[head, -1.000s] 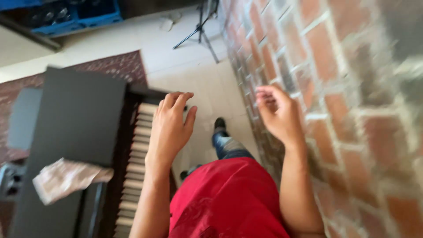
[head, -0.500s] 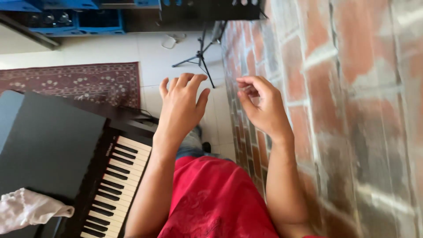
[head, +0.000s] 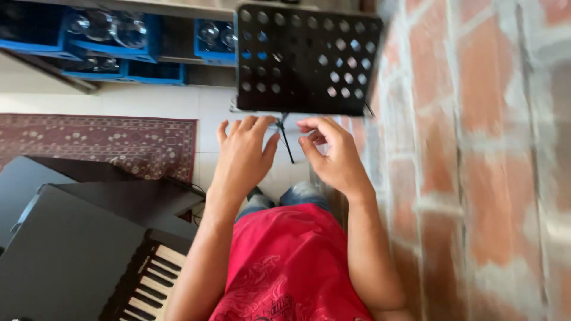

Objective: The person cleans and sets up audio equipment, including a speaker, microphone, and mixer.

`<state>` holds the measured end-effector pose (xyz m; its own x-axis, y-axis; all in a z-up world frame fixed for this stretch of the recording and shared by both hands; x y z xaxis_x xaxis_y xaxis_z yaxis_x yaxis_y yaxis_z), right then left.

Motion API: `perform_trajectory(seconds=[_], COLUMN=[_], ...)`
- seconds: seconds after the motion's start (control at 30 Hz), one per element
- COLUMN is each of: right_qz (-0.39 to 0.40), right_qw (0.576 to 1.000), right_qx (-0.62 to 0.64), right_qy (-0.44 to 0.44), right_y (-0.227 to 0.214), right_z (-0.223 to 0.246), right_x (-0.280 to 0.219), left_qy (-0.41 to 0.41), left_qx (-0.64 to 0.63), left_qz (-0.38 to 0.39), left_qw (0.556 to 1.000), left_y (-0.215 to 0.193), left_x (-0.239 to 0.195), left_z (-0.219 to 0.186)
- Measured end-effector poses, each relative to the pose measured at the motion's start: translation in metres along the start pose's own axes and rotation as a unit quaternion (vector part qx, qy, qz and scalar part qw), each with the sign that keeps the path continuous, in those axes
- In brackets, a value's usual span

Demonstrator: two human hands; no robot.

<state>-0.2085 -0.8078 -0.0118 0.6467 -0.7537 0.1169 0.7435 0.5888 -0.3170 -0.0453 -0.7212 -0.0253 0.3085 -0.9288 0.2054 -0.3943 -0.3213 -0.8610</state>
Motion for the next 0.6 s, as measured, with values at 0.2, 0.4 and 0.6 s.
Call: perform_trajectory(seconds=[0.2, 0.4, 0.6], right_qz=[0.141, 0.276, 0.386], right_qw=[0.989, 0.958, 0.919], right_qx=[0.016, 0.034, 0.024], right_qy=[-0.035, -0.062, -0.073], right_y=[0.034, 0.087, 0.166], right_z=[-0.02, -0.019, -0.005], right_x=[0.07, 0.119, 0.137], left_qy=[-0.092, -0.283, -0.424], left_qx=[0.002, 0.079, 0.07], left_qz=[-0.116, -0.192, -0.271], left_qw=[0.989, 0.936, 0.861], left_y=[-0.001, -0.019, -0.038], left_x=[0.002, -0.072, -0.15], left_z=[0.039, 0.091, 0.134])
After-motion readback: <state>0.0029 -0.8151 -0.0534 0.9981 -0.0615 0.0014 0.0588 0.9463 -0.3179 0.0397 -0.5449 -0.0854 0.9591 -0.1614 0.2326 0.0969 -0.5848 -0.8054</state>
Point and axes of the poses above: each hand's wrist, its own x-axis towards the middle knuckle, its own y-axis out of the palm, z = x × y, the point moved 3 cm from there along x, towards the middle knuckle, and after that the axes turned 8 degrees about x, right-handed, at the moved point
